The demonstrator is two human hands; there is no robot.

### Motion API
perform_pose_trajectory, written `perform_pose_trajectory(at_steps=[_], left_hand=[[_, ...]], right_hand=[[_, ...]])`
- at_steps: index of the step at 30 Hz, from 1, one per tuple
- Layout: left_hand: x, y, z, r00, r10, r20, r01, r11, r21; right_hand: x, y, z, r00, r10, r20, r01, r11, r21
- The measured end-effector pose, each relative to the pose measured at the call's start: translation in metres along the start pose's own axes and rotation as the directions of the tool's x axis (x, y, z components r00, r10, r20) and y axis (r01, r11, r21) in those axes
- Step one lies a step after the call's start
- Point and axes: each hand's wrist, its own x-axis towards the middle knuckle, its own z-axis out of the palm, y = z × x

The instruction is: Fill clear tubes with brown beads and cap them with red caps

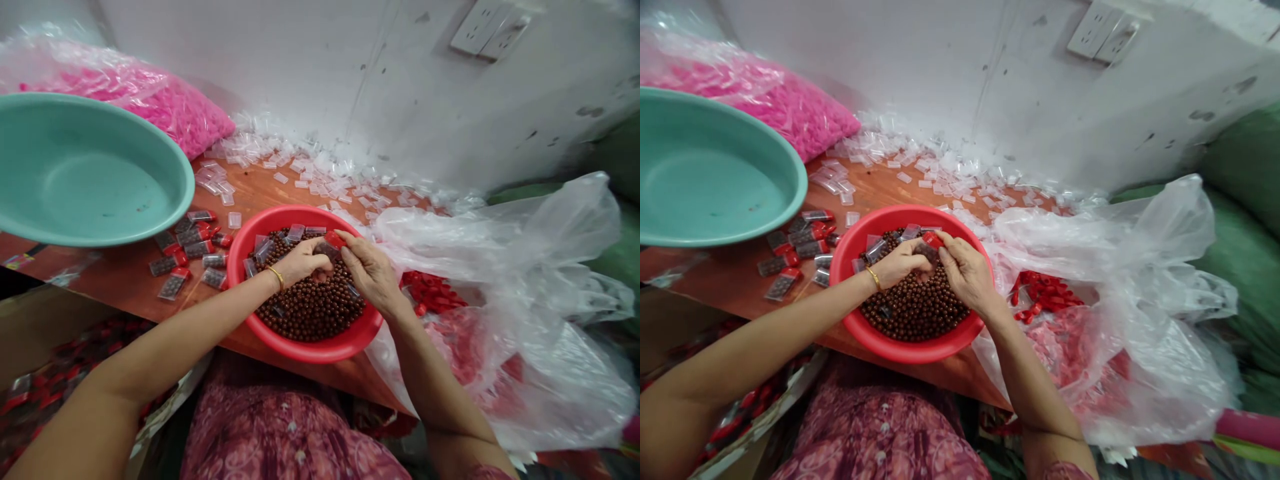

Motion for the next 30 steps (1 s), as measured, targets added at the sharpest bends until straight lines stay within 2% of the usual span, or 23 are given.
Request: perform_pose_trajectory(at_steps=[6, 11, 14, 16, 18, 20, 22, 23, 24, 26, 28, 30], left_hand=[[0.001, -0.006, 0.001, 0.997, 0.026, -0.067, -0.015, 0.986, 0.164], [0.004, -0.015, -0.003, 0.989, 0.134, -0.065, -0.106, 0.941, 0.32], [0.003, -0.016, -0.004, 0.989, 0.147, -0.015, -0.127, 0.896, 0.426], [0.001, -0.015, -0.002, 0.991, 0.135, 0.018, -0.128, 0.88, 0.458], [-0.002, -0.012, 0.003, 0.993, 0.105, 0.047, -0.115, 0.889, 0.443], [-0.004, -0.01, 0.007, 0.992, 0.09, 0.09, -0.121, 0.886, 0.447], [-0.006, -0.009, 0.01, 0.985, 0.092, 0.146, -0.154, 0.851, 0.502], [-0.007, -0.01, 0.011, 0.981, 0.096, 0.171, -0.175, 0.823, 0.54], [-0.007, -0.01, 0.011, 0.977, 0.099, 0.188, -0.191, 0.796, 0.575], [-0.008, -0.011, 0.01, 0.975, 0.11, 0.194, -0.209, 0.748, 0.63], [-0.009, -0.01, 0.009, 0.975, 0.124, 0.184, -0.217, 0.702, 0.678], [-0.012, -0.009, 0.01, 0.978, 0.118, 0.172, -0.206, 0.66, 0.722]], right_hand=[[-0.005, 0.006, -0.001, 0.988, -0.124, 0.097, 0.143, 0.963, -0.226], [-0.012, 0.013, -0.004, 0.95, -0.211, 0.229, 0.292, 0.86, -0.418], [-0.016, 0.013, -0.007, 0.919, -0.257, 0.298, 0.37, 0.822, -0.433], [-0.018, 0.011, -0.011, 0.914, -0.271, 0.302, 0.373, 0.856, -0.358], [-0.019, 0.007, -0.013, 0.946, -0.243, 0.216, 0.294, 0.922, -0.251], [-0.018, 0.003, -0.011, 0.991, -0.128, 0.041, 0.133, 0.982, -0.138], [-0.014, 0.0, -0.003, 0.99, 0.058, -0.127, -0.053, 0.998, 0.041], [-0.012, 0.0, 0.004, 0.975, 0.152, -0.159, -0.127, 0.979, 0.159], [-0.008, 0.0, 0.011, 0.961, 0.235, -0.146, -0.188, 0.942, 0.278], [-0.002, 0.003, 0.025, 0.941, 0.336, -0.029, -0.287, 0.844, 0.453], [0.002, 0.005, 0.035, 0.926, 0.365, 0.1, -0.364, 0.786, 0.5], [0.002, 0.004, 0.036, 0.927, 0.337, 0.166, -0.374, 0.791, 0.484]])
